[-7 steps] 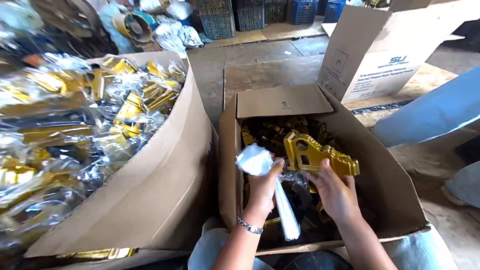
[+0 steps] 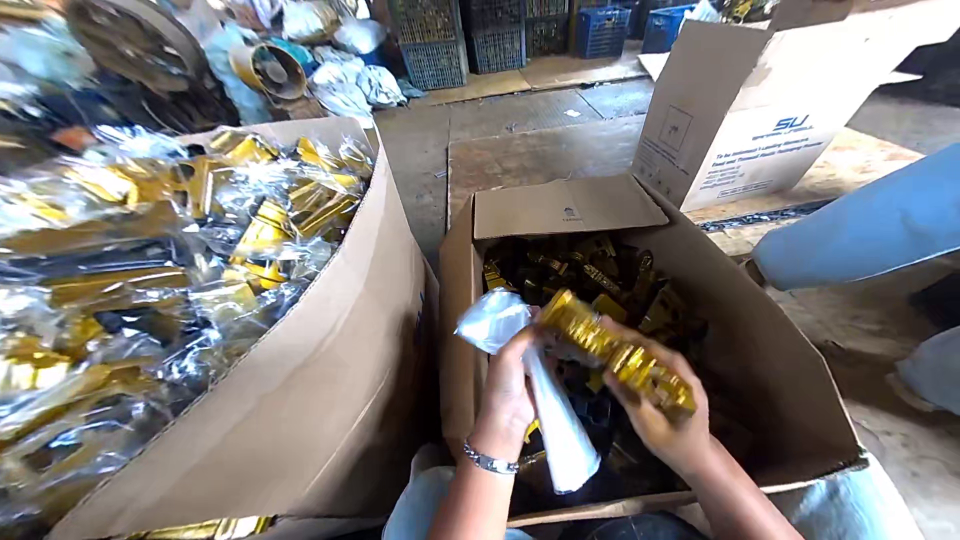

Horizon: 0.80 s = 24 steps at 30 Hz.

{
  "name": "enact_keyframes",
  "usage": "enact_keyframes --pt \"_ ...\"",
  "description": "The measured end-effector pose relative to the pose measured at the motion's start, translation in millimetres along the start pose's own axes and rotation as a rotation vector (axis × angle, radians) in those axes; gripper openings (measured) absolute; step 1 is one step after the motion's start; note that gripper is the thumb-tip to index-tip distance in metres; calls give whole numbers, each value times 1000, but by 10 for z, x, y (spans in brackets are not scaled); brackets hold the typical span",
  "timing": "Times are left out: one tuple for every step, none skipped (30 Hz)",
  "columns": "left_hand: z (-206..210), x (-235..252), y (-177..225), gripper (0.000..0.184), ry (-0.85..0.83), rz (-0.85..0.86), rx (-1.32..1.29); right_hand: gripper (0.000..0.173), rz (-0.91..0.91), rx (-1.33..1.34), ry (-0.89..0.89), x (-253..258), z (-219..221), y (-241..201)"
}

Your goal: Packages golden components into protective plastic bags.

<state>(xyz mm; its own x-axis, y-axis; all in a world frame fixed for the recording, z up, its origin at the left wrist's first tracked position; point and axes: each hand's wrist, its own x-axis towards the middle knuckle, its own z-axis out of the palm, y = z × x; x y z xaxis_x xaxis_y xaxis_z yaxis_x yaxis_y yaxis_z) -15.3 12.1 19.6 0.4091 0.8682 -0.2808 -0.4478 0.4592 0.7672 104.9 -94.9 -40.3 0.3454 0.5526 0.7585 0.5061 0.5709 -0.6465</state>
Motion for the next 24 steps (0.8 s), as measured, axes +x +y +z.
enact_keyframes --pt "-37 14 56 16 -7 48 10 35 -65 -71 -110 -32 -57 24" --pt "-74 24 91 14 -20 90 56 34 -110 -158 -172 -51 -108 38" --pt "-104 16 91 11 -47 112 124 34 -120 -250 -160 -51 -149 54" --pt "-107 -12 56 10 -87 134 185 33 -127 -356 -114 -20 -190 77" --pt "-87 -58 6 12 -135 150 231 31 -146 -473 -76 32 -220 93" --pt "-61 -97 -43 13 -177 180 260 31 -149 -575 -65 83 -225 101" --pt "-43 -112 -85 15 -211 212 279 34 -121 -605 -66 125 -197 104" --pt "-41 -103 -117 15 -235 230 293 37 -32 -535 -78 150 -159 94" --pt "-53 -78 -139 15 -249 223 303 39 131 -346 -87 159 -132 63" --pt "-67 -51 -148 16 -252 200 318 39 341 -81 -64 171 -123 15" --pt "-85 -31 -144 16 -261 163 333 35 519 123 7 196 -115 -44" --pt "-105 -27 -132 17 -291 119 347 25 580 197 72 217 -110 -62" --pt "-122 -39 -125 17 -344 85 355 16 527 141 100 224 -106 -36" --pt "-134 -58 -126 18 -405 62 362 14 436 47 83 224 -125 21" --pt "-141 -75 -121 18 -453 51 367 15 349 -72 23 232 -179 85" --pt "-144 -83 -101 19 -469 52 364 18 295 -224 -88 266 -267 123" --pt "-151 -74 -66 21 -448 59 343 22 288 -391 -256 344 -386 116" --pt "-161 -50 -16 22 -382 68 306 24 342 -528 -477 477 -506 67" --pt "-186 -20 42 23 -301 75 258 23 461 -642 -734 662 -592 9" --pt "-218 9 90 23 -233 96 223 23 594 -741 -979 870 -621 -28" --pt "-249 28 130 24 -185 116 225 24 605 -798 -1110 1036 -625 -52" --pt "-274 43 149 25 -153 144 261 21 460 -796 -1086 1140 -644 -99" --pt "-292 61 141 28 -130 187 332 18 186 -731 -904 1193 -663 -130" --pt "-301 74 114 34 -102 239 420 20 -74 -621 -656 1263 -623 -127"
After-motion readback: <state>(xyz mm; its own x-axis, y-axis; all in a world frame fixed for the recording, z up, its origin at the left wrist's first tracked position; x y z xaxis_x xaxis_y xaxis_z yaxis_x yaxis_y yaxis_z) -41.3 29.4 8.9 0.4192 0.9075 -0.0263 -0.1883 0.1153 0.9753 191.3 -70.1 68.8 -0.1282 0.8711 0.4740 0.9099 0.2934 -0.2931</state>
